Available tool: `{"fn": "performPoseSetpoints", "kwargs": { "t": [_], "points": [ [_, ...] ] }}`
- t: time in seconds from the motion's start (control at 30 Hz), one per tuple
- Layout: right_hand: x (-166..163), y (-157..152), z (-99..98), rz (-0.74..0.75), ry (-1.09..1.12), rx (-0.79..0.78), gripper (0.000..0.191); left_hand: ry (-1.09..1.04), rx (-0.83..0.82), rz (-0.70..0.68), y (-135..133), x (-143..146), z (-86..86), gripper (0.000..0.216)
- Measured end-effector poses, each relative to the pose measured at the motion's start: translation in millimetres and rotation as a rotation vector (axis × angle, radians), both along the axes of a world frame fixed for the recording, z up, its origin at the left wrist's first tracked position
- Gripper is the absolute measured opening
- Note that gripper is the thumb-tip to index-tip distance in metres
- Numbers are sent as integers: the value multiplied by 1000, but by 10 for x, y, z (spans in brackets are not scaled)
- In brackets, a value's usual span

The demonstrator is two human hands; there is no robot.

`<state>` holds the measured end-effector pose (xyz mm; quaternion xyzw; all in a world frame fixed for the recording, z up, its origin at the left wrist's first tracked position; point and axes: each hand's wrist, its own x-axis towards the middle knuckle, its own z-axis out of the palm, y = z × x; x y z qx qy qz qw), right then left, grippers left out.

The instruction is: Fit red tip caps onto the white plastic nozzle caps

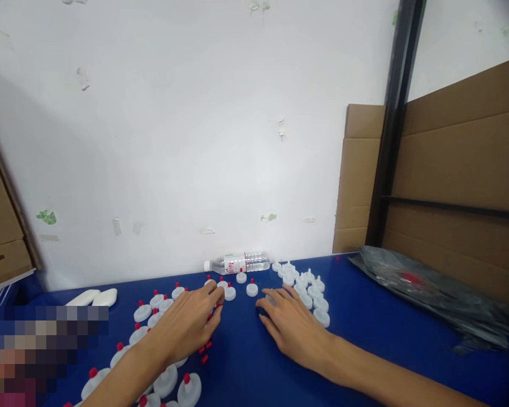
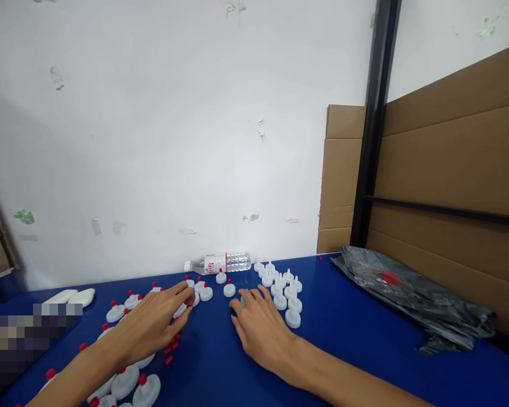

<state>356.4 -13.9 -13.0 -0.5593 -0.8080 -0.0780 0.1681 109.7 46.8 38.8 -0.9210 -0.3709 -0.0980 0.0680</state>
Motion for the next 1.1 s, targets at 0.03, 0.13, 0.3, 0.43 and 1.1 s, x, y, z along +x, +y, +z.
{"fn": "performPoseSetpoints", "kwargs": {
  "t": [0.03, 0.13, 0.3, 0.43, 1.1],
  "points": [
    [-24, -29, 3, 56, 29, 3, 29, -6, -3, -1, -5, 4, 5, 21],
    [-80, -90, -14, 90, 62, 25, 29, -30, -20, -2, -22, 11, 17, 20],
    [-74, -37, -83, -29, 94, -28, 52, -84, -77, -14, -53, 13, 22, 20],
    [-55, 22, -81, 109, 162, -49, 30, -146, -126, -60, -72, 49, 34, 29],
    [-151, -110, -53, 322, 292, -10, 33, -320, -390, -135, -103, 148, 0, 31]
  ]
}}
